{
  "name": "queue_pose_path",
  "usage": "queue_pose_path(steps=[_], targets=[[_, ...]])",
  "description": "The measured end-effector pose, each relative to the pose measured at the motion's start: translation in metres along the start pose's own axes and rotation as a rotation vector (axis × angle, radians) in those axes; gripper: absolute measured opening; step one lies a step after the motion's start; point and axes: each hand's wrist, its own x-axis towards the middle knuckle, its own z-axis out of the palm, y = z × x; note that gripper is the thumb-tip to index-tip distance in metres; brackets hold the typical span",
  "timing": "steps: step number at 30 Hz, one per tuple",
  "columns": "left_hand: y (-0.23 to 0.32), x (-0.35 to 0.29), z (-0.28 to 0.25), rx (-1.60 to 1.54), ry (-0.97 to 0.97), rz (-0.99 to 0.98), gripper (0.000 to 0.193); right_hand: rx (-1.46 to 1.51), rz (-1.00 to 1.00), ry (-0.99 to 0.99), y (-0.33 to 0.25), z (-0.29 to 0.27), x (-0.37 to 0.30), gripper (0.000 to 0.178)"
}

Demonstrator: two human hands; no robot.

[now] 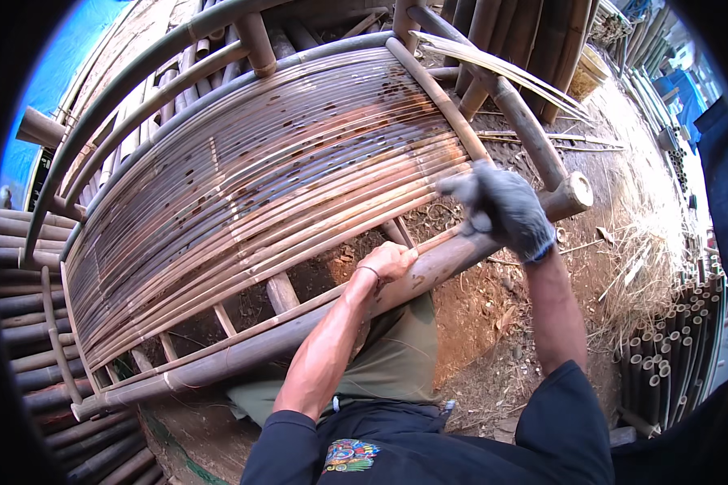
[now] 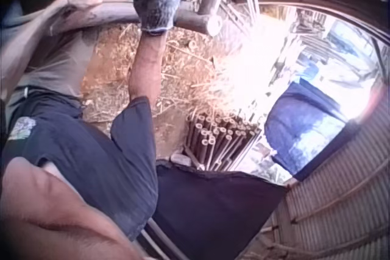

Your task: The person weaves thin bamboo strips into a larger bamboo frame using a red string. They sit on the ground and repeatedly pass the string through the gaps between the strips to secure them in place.

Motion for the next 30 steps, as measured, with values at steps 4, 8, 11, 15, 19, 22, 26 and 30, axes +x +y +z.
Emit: queue_pose_path(steps=[4, 8, 11, 15, 19, 22, 26, 30], targets=[[0.004, -0.004, 0.007, 0.012, 0.133, -0.040, 0.045, -1.746, -0.344, -0.357, 0.079, 0.014, 0.005, 0.023], [-0.006, -0.008, -0.002, -0.148, 0.158, 0.019, 0.035, -1.284, -0.369, -0.404, 0.115, 0.048, -0.037, 0.016], [-0.008, -0.010, -0.001, -0.185, 0.187, 0.051, 0.029, -0.972, -0.580, -0.230, 0.113, 0.094, -0.060, 0.027], [0.007, -0.018, -0.003, -0.115, 0.268, 0.007, 0.028, -0.743, -0.763, -0.049, 0.098, 0.139, -0.033, 0.017], [0.008, -0.020, 0.001, -0.158, 0.281, -0.052, 0.028, -0.834, -0.544, -0.164, 0.126, 0.071, -0.075, 0.011], [0.013, -0.026, -0.002, -0.174, 0.295, -0.024, 0.027, -0.835, -0.499, -0.230, 0.141, 0.066, -0.074, 0.009], [0.017, -0.033, -0.005, -0.129, 0.306, -0.030, 0.039, -0.113, 0.252, -0.204, 0.165, 0.061, -0.082, 0.017], [0.015, -0.074, 0.005, 0.199, 0.690, 0.325, 0.057, 0.678, 0.138, 0.159, 0.227, 0.057, -0.091, 0.025]])
